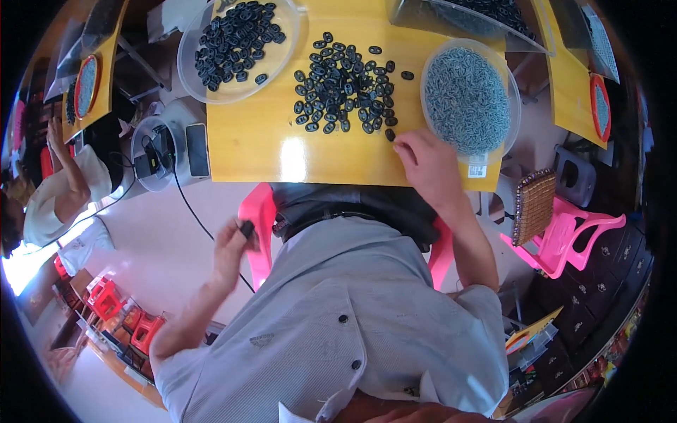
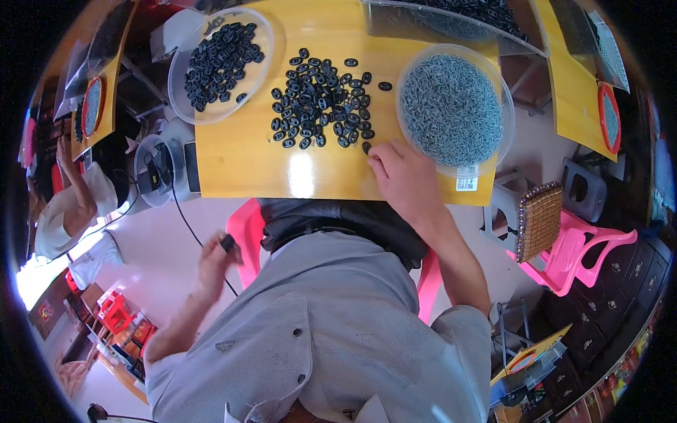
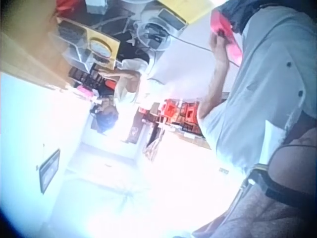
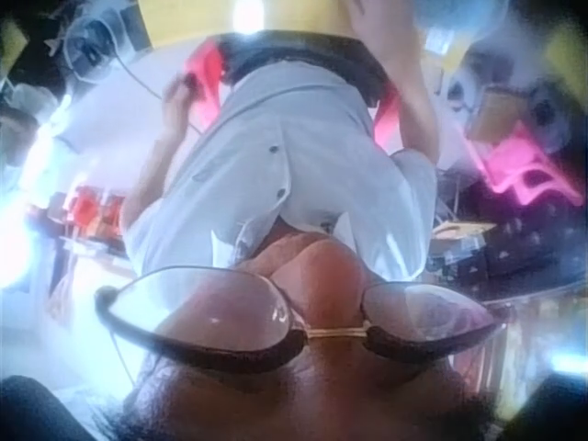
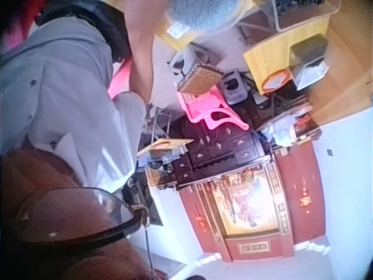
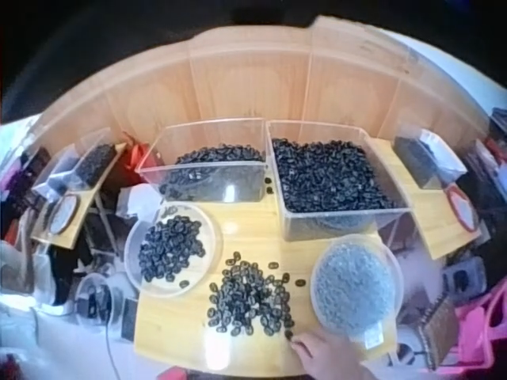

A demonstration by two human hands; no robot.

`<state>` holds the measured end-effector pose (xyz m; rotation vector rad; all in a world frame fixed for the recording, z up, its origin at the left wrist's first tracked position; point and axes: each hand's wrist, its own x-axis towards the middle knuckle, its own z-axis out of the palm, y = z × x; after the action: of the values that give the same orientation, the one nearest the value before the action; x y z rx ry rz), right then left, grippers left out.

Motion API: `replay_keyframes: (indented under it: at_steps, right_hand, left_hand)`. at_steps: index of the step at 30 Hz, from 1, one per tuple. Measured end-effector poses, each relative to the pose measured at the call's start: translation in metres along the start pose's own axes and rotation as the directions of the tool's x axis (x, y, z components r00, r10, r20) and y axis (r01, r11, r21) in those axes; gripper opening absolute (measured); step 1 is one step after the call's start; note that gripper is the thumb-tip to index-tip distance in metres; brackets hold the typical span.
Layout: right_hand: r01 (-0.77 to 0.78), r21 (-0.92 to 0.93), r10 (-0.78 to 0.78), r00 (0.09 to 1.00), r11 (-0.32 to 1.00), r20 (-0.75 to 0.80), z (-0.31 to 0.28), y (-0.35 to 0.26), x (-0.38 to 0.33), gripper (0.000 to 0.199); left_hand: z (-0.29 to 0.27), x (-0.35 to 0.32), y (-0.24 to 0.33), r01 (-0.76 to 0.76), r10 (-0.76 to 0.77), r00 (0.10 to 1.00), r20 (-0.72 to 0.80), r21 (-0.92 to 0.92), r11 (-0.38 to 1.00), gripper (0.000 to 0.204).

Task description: The person assembles components by picking up plastic parts and small pins from the table and fitting the pins into the plastic parts by hand.

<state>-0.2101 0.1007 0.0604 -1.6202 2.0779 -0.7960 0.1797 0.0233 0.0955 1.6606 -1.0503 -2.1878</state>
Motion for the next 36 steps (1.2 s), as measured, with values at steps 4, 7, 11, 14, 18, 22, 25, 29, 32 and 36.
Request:
replay_keyframes:
  at_steps: [4,7,11,14,18,22,25,29,32,36]
  right_hand:
    - [0.022,-0.126,-0.043,0.986,0.992,-0.163,0.023,0.002,-0.022,0.012]
    - [0.055,-0.136,-0.088,0.965,0.989,-0.249,0.039,0.01,-0.018,0.015]
    - [0.02,-0.124,-0.055,0.957,0.992,-0.286,0.039,0.006,-0.007,0.017]
    - [0.015,-0.109,-0.047,0.955,0.994,-0.294,0.043,0.013,-0.005,0.018]
    - [0.079,-0.076,-0.1,0.937,0.994,-0.335,0.036,0.008,-0.007,0.013]
    - [0.139,-0.09,-0.162,0.924,0.986,-0.346,0.034,0.002,-0.006,0.011]
    - [0.153,-0.178,-0.202,0.931,0.972,-0.304,0.038,-0.006,0.007,0.012]
    - [0.141,-0.279,-0.203,0.956,0.95,-0.211,0.047,-0.011,0.009,0.011]
    - [0.153,-0.268,-0.228,0.932,0.951,-0.28,0.048,-0.01,0.011,0.01]
    - [0.135,-0.228,-0.194,0.946,0.964,-0.26,0.048,-0.014,0.024,0.012]
  left_hand:
    - [0.044,0.044,0.05,-0.342,0.333,0.94,0.081,0.282,0.896,0.007]
    - [0.081,0.061,0.051,-0.552,0.434,0.834,0.342,0.491,0.674,0.016]
    - [0.14,0.073,0.038,-0.797,0.521,0.582,0.625,0.566,0.212,0.018]
    - [0.161,0.075,0.019,-0.8,0.483,0.592,0.645,0.544,0.253,0.017]
    - [0.171,0.077,0.005,-0.866,0.498,0.494,0.712,0.455,0.208,0.018]
    - [0.192,0.094,-0.006,-0.918,0.327,0.386,0.863,0.395,0.042,0.017]
    - [0.21,0.108,-0.019,-0.942,0.061,0.312,0.948,0.317,-0.112,0.017]
    - [0.208,0.119,-0.052,-0.945,0.114,0.261,0.958,0.278,-0.173,0.02]
    - [0.197,0.118,-0.064,-0.93,0.122,0.358,0.926,0.365,-0.042,0.024]
    - [0.18,0.118,-0.068,-0.913,0.129,0.404,0.906,0.389,0.126,0.027]
